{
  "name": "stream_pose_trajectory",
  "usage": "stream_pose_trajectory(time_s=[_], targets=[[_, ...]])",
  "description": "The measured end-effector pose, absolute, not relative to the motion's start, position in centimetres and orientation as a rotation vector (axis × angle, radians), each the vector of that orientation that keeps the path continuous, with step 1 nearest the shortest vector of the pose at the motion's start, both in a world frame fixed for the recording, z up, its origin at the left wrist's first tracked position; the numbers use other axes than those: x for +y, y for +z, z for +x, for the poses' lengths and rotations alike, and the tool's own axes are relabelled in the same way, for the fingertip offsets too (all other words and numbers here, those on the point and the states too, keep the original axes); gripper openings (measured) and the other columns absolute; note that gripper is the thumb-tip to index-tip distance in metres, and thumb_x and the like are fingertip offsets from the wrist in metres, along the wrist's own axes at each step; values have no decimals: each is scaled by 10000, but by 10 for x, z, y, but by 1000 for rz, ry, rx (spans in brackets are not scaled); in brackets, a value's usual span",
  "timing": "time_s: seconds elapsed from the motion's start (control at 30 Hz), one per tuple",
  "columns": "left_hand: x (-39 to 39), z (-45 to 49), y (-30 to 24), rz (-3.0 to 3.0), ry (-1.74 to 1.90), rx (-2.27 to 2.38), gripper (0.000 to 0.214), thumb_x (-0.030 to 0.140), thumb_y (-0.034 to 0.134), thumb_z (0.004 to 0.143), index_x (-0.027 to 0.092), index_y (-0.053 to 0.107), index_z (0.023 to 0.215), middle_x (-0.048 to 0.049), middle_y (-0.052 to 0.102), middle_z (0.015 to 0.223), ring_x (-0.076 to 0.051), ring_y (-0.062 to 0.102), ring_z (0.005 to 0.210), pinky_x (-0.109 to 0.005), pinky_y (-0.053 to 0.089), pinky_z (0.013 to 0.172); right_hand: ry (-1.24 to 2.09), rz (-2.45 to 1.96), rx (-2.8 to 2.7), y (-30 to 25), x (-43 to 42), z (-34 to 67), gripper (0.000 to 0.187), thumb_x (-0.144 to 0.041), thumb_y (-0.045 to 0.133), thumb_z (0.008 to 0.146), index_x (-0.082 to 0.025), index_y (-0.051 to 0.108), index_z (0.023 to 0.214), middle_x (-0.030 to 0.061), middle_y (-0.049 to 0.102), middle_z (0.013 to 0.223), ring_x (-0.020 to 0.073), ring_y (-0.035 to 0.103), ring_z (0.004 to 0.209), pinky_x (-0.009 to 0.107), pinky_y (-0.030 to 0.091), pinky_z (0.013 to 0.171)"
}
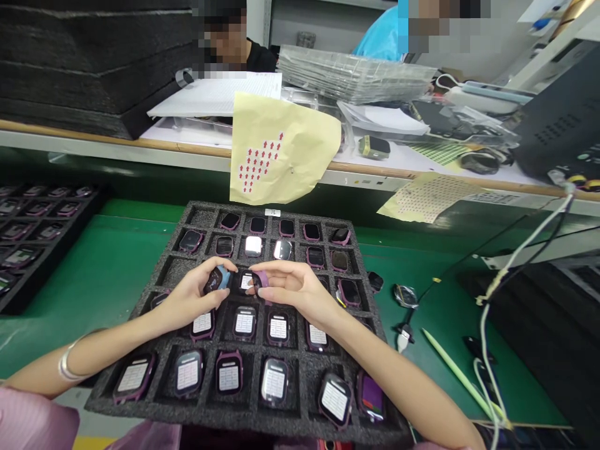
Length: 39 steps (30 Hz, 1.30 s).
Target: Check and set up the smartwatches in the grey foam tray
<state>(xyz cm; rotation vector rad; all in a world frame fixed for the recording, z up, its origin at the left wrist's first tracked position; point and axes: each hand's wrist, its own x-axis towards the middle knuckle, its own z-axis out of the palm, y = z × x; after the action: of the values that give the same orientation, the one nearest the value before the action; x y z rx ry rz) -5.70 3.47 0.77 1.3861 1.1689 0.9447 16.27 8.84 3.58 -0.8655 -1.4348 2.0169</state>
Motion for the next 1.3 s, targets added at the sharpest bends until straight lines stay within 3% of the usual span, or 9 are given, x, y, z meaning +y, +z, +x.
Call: stream_pose_trajectory(time_s=[0.13, 0.27, 0.63, 0.8, 1.1, 1.3], targets=[[35, -58, 12, 1377, 975, 1177, 283, 116, 531, 761, 193, 515, 1033, 34, 489, 793, -97, 432, 596, -228, 366, 573, 2006, -831, -1466, 40, 88, 165, 347, -178, 769, 748, -183, 680, 1083, 79, 731, 984, 198, 690, 941, 276, 511, 832], [34, -59, 14, 1435, 983, 1144, 300, 103, 540, 741, 194, 549, 1026, 11, 559, 858, -134, 513, 739, -250, 406, 687, 2026, -807, -1477, 41, 87, 165, 343, -167, 760, 753, -176, 674, 1086, 83, 732, 973, 196, 693, 927, 267, 523, 786], [35, -57, 12, 1419, 992, 1134, 336, 160, 569, 786, 195, 520, 1117, -27, 588, 981, -175, 544, 892, -281, 417, 810, 2029, -869, -1428, 36, 87, 161, 357, -199, 777, 734, -179, 679, 1077, 78, 728, 973, 208, 687, 928, 332, 506, 873], [36, -58, 12, 1446, 932, 1188, 288, 116, 543, 748, 187, 545, 1027, -10, 580, 918, -158, 530, 803, -263, 414, 731, 2019, -887, -1448, 36, 89, 163, 352, -192, 785, 725, -176, 683, 1062, 77, 726, 964, 203, 687, 914, 315, 508, 849], [41, -61, 13, 1360, 963, 1168, 276, 142, 533, 795, 182, 490, 1065, 53, 441, 718, -81, 394, 547, -223, 323, 525, 1964, -874, -1490, 43, 93, 164, 335, -217, 781, 727, -181, 679, 1044, 72, 720, 928, 222, 687, 895, 336, 524, 806], [34, -62, 19, 1415, 1016, 1152, 271, 92, 532, 768, 186, 498, 1020, 39, 446, 744, -92, 411, 603, -221, 327, 543, 1970, -827, -1486, 48, 89, 168, 349, -215, 790, 718, -182, 680, 1048, 76, 719, 940, 228, 683, 892, 362, 518, 838]])
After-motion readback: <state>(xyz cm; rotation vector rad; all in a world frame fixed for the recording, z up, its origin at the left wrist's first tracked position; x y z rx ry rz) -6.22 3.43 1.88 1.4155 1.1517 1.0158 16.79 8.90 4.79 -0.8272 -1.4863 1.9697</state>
